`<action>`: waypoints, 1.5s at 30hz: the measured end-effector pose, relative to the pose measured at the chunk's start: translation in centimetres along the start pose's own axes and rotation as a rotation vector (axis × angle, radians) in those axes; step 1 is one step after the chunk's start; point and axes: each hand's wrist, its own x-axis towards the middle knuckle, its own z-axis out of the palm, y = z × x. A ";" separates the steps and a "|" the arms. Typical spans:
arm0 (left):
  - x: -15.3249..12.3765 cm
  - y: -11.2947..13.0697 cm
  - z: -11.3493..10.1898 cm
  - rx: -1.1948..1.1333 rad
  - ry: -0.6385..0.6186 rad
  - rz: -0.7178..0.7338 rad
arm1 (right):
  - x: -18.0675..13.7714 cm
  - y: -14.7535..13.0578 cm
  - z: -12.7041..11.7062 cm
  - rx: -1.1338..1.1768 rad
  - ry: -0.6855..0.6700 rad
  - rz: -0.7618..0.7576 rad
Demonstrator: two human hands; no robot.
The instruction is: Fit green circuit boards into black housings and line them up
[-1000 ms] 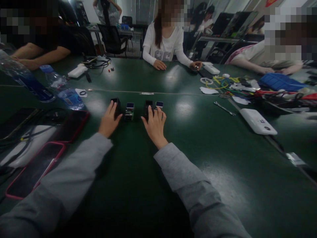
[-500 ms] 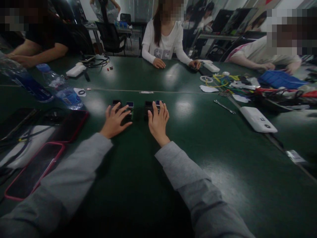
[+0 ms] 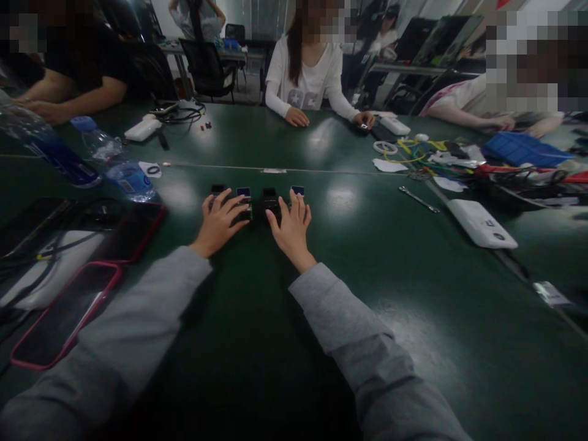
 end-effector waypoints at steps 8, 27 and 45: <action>0.0 -0.4 0.3 -0.023 -0.002 -0.004 | 0.2 -0.4 0.1 -0.040 -0.026 0.051; -2.0 -2.9 1.0 -0.109 0.090 -0.318 | -0.6 1.8 -0.1 0.152 0.022 0.086; -5.0 3.8 -1.9 -0.098 0.172 -0.032 | -4.4 1.0 -2.0 0.060 0.033 0.178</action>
